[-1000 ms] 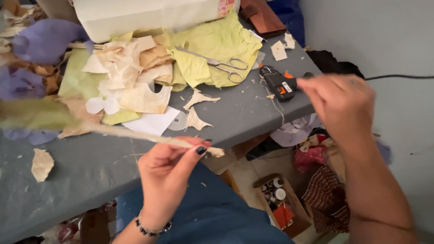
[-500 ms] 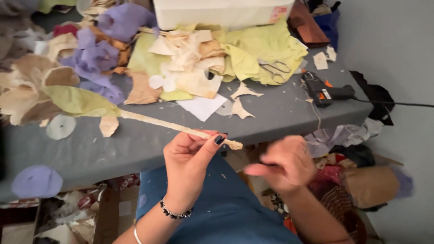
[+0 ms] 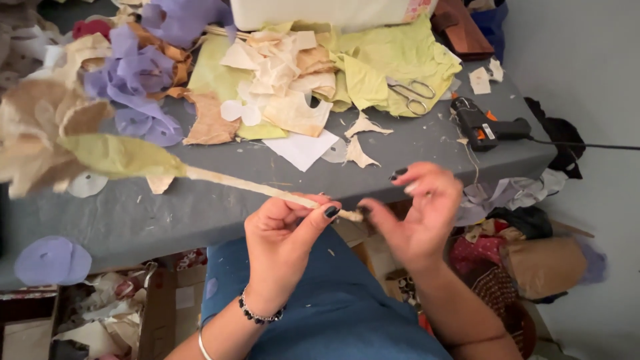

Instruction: Creating a decorative flower by cutting fabric scraps and gluing them onto a wooden stick using a hot glue gun.

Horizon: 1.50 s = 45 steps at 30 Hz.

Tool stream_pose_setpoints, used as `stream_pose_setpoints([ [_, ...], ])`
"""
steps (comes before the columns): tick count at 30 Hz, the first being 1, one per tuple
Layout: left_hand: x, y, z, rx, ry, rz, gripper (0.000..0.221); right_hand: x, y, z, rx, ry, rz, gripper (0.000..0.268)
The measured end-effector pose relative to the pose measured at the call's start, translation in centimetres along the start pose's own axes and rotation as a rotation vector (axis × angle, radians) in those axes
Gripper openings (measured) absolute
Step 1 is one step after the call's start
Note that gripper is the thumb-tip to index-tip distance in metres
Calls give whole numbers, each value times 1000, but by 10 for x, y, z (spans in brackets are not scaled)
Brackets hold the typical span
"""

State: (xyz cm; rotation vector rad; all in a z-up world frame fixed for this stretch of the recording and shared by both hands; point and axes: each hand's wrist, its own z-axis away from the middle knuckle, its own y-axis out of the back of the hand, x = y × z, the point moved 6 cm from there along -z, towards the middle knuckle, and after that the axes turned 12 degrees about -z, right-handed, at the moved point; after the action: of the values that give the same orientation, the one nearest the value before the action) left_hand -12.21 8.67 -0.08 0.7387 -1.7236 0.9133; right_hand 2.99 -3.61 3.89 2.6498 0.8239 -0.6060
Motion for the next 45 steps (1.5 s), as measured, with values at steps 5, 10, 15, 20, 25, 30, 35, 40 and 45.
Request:
stream_pose_setpoints([
  [5,8,-2,0,-49,-99,-10,12,25,32,4,185,-291,-158,8],
  [10,12,9,2,2,-68,-90,6,24,56,-3,158,-216,55,32],
  [15,26,28,9,17,-120,-230,4,27,58,-17,34,-121,197,46],
  [20,35,48,18,86,-157,-240,6,13,40,-33,-113,-119,228,10],
  [25,38,61,25,133,-148,-295,8,16,23,-37,-236,26,190,19],
  [30,33,72,31,147,-48,-330,6,43,-8,-43,-530,57,291,24],
  [35,31,67,33,108,-100,-298,6,61,-19,-33,-642,-91,371,14],
  [40,28,64,30,89,-109,-291,7,60,1,-34,-715,-108,495,9],
  [45,24,64,25,112,-59,-294,6,50,17,-33,-749,-87,551,43],
])
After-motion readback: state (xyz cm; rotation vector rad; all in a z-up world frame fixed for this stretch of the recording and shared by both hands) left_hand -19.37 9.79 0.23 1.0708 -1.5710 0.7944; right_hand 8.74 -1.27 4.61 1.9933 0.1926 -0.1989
